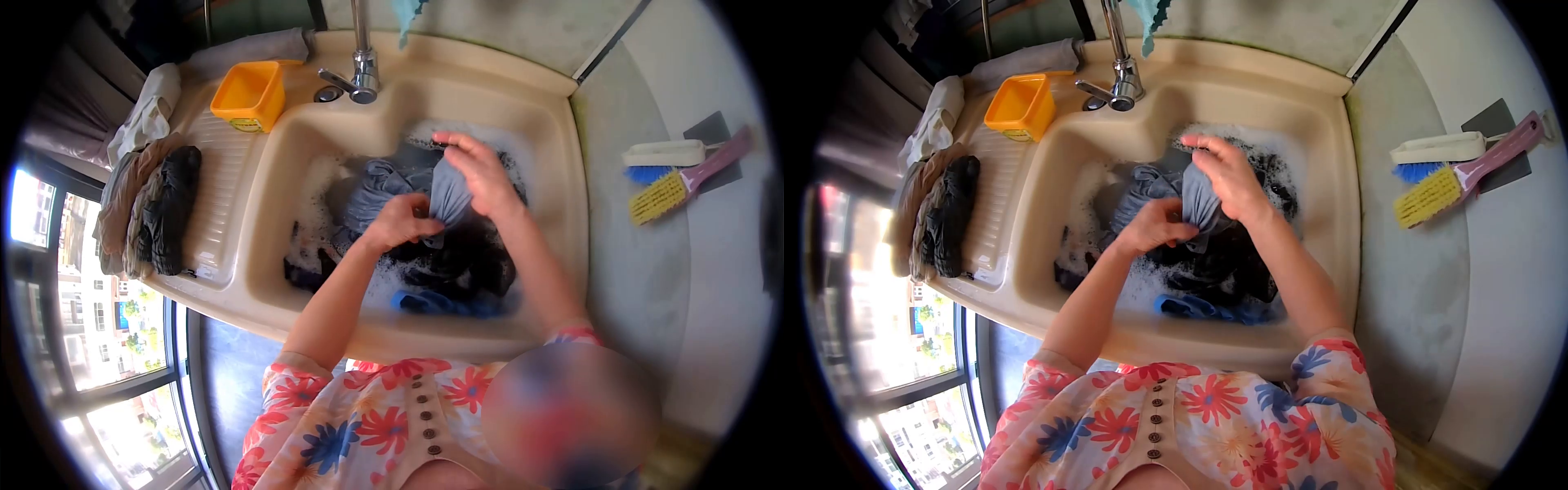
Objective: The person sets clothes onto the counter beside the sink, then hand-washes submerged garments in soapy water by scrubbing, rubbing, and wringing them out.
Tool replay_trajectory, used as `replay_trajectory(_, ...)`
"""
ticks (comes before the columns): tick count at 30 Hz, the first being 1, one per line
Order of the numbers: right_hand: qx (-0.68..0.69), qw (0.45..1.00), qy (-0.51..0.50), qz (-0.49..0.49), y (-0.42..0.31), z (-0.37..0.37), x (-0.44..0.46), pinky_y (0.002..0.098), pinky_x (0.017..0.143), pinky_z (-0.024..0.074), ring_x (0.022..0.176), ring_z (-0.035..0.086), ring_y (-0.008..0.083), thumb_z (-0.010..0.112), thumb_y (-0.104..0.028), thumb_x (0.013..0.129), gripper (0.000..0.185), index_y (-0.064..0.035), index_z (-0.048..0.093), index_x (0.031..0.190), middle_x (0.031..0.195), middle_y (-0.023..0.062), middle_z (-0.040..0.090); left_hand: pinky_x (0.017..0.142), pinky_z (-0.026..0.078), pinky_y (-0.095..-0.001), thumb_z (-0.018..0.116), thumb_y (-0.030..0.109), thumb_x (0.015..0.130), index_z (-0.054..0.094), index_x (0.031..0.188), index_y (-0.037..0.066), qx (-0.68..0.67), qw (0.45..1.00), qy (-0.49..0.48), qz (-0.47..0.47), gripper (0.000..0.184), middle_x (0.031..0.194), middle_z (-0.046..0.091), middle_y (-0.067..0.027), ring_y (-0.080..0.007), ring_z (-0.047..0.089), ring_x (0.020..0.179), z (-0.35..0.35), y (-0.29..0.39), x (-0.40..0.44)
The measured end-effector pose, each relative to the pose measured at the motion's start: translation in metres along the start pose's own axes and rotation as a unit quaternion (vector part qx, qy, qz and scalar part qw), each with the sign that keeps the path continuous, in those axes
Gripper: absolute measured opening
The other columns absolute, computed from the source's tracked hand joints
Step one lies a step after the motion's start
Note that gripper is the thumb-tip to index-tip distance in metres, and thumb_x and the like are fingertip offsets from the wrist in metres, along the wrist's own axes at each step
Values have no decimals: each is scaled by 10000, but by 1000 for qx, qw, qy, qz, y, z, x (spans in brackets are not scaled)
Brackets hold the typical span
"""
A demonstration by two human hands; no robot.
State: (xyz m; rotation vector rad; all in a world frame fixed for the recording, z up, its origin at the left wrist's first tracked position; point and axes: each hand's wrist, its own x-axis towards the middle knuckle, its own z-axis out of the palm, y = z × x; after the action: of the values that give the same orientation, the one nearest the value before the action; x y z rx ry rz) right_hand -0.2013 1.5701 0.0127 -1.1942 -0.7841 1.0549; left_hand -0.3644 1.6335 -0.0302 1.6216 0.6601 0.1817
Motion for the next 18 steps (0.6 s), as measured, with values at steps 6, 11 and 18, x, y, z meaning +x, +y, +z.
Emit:
replay_trajectory(6,109,989,85,-61,-51,-41,14,257,762,457,862,543,98,566,-134,850,204,-17,606,1012,962,36,606,723,476,-406,552,115,662,658,813,105,291,925,242,27,185,805,628,-156,-338,596,789,-27,-48,20)
replay_trajectory(11,-423,900,-106,-5,3,-60,-5,326,845,431,957,566,219,720,-321,709,405,-55,626,1000,1010,104,620,752,465,-337,451,65,679,627,785,-32,-222,953,205,33,227,807,637,-170,-280,605,764,-55,-27,16)
replay_trajectory(18,34,991,-94,88,21,-37,-8,259,685,480,716,594,128,517,-3,719,205,12,618,897,848,46,641,959,361,-451,368,148,770,507,1042,-90,-635,771,22,33,387,1078,571,-206,-339,516,1041,-55,-35,18)
